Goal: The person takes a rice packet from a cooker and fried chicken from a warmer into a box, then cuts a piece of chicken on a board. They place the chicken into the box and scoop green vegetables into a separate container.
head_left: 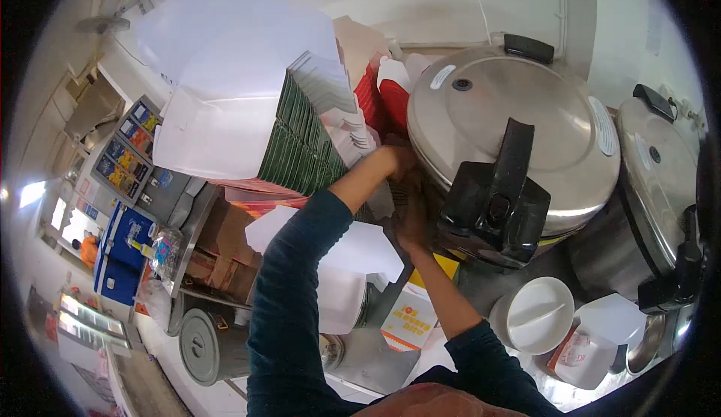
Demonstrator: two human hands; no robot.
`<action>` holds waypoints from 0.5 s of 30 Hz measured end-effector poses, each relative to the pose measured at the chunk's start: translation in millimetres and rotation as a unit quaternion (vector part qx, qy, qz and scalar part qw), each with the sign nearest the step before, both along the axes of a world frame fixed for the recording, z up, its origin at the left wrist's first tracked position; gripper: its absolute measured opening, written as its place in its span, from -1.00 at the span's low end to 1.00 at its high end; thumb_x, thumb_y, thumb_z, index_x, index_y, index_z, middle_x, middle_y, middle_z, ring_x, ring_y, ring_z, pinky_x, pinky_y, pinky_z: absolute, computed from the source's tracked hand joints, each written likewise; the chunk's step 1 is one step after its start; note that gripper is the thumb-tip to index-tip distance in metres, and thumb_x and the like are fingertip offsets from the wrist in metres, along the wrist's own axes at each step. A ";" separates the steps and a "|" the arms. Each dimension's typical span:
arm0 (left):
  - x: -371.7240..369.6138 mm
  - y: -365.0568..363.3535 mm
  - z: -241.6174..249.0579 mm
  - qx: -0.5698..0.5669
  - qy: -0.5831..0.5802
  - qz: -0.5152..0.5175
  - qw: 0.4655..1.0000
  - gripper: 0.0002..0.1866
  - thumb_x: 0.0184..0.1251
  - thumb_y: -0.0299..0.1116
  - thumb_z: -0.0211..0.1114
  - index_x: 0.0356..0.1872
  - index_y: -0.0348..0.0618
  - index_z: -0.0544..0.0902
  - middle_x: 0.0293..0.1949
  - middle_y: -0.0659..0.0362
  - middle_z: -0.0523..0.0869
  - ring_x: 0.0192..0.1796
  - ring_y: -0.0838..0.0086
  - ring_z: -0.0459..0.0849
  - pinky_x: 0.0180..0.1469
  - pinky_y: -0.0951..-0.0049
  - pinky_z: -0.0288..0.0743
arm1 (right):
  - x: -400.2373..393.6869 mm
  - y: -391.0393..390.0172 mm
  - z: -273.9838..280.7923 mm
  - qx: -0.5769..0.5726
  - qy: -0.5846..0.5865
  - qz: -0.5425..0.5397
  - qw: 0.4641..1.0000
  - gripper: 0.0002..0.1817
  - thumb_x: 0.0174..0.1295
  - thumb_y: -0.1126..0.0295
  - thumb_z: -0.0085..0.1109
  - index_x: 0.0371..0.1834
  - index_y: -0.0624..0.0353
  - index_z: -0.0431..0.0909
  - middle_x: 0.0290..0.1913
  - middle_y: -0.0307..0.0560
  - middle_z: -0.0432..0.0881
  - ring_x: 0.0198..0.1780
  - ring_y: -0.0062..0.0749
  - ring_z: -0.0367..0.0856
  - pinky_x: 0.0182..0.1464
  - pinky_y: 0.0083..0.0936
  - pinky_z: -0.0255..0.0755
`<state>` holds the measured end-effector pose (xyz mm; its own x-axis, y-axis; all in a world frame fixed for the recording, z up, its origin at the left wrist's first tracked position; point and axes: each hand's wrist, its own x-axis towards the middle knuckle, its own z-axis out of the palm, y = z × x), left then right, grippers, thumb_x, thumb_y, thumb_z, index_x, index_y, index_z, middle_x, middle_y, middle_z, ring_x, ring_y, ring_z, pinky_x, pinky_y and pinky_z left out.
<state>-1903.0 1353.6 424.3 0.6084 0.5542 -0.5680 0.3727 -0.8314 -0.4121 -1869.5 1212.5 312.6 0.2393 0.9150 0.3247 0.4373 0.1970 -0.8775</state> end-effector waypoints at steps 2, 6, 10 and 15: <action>-22.9 30.9 -42.2 -0.001 -0.092 0.001 0.996 -0.67 -0.07 -0.19 0.19 -0.23 -0.04 0.59 -0.16 0.12 0.59 -0.09 0.33 0.55 -0.19 0.22 0.41 | 1.1 -1.8 8.5 0.023 -0.014 0.009 1.000 -0.37 -0.04 0.50 -0.04 0.21 0.13 0.08 0.17 0.20 0.14 0.17 0.06 0.15 0.22 -0.32 -0.02; -16.3 24.2 -41.5 0.113 -0.146 -0.033 0.982 -0.67 -0.03 -0.21 0.16 -0.20 -0.10 0.57 -0.14 0.07 0.57 -0.03 0.33 0.50 -0.15 0.25 0.41 | 8.9 1.0 29.3 0.040 -0.114 0.006 0.993 -0.39 -0.04 0.55 -0.08 0.20 0.13 0.08 0.17 0.22 0.11 0.14 0.11 0.16 0.14 -0.25 0.14; -0.5 -23.5 22.0 0.141 -0.153 0.046 0.977 -0.65 0.02 -0.21 0.12 -0.15 -0.12 0.53 -0.13 0.06 0.57 -0.02 0.29 0.49 -0.15 0.25 0.41 | 15.2 12.4 30.5 0.047 -0.133 0.054 0.989 -0.40 -0.07 0.57 -0.07 0.16 0.15 0.12 0.18 0.24 0.06 0.12 0.14 0.18 0.08 -0.21 0.21; -0.1 -37.3 43.3 0.144 -0.133 0.118 0.973 -0.71 0.04 -0.26 0.07 -0.21 -0.12 0.55 -0.22 0.07 0.60 -0.20 0.29 0.59 -0.26 0.31 0.45 | 23.6 1.4 54.5 0.134 -0.238 0.035 0.961 -0.34 -0.16 0.56 0.05 0.14 0.17 0.14 0.21 0.25 0.02 0.09 0.17 0.20 0.08 -0.19 0.20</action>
